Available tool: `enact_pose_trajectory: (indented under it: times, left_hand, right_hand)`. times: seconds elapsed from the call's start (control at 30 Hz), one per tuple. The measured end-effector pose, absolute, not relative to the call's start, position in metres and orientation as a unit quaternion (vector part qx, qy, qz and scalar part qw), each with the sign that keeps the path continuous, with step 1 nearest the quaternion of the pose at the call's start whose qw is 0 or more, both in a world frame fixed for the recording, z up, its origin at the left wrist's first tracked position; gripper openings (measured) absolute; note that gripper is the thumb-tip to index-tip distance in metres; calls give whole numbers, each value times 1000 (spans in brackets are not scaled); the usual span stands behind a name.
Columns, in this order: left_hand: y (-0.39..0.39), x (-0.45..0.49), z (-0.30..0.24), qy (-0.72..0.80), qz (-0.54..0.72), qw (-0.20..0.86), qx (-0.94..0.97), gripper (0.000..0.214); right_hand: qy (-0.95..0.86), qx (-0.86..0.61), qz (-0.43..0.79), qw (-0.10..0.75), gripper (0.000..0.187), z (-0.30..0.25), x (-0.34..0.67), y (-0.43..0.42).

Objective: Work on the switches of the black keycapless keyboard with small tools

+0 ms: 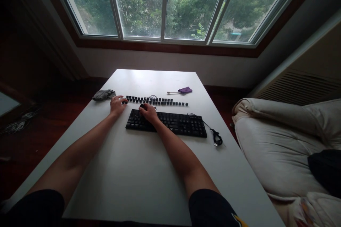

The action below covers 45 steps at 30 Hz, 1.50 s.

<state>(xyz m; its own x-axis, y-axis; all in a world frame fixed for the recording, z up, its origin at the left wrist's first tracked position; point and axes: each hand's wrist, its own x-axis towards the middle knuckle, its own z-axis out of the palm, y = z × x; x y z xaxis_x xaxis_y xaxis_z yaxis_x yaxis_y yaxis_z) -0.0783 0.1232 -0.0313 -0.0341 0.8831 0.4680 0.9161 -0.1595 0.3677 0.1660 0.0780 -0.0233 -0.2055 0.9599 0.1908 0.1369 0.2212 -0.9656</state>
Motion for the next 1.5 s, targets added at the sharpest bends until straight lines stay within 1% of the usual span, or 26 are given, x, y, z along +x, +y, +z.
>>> enact_pose_trajectory:
  times: [0.27, 0.63, 0.8, 1.03, 1.13, 1.3, 1.4, 1.5]
  left_hand:
    - [125, -81, -37, -652, -319, 15, -688, 28]
    - [123, -80, -37, -655, -332, 31, -678, 25]
    - [122, -78, -34, -662, -335, 27, -670, 25]
    - [92, -63, -26, -628, -374, 54, -681, 23]
    - [77, -56, -28, -592, -384, 20, -708, 17]
    - [66, -49, -29, -562, -352, -95, -742, 14]
    - [64, -47, -27, -545, -352, -127, -750, 18]
    - [63, -47, -25, -532, -365, -142, -751, 20]
  right_hand:
    - [-633, -437, 448, 454, 24, -24, 166, 80]
    - [-629, -421, 461, 463, 24, -26, 166, 81]
    - [-604, -406, 498, 472, 24, -27, 165, 83]
    - [-562, -388, 507, 525, 21, -24, 164, 85]
    - [-590, -401, 496, 495, 17, -22, 164, 86]
    - [-711, -437, 373, 404, 11, -10, 172, 86]
    - [-730, -444, 341, 393, 11, -3, 178, 87]
    - [-735, -441, 348, 380, 13, -2, 183, 88]
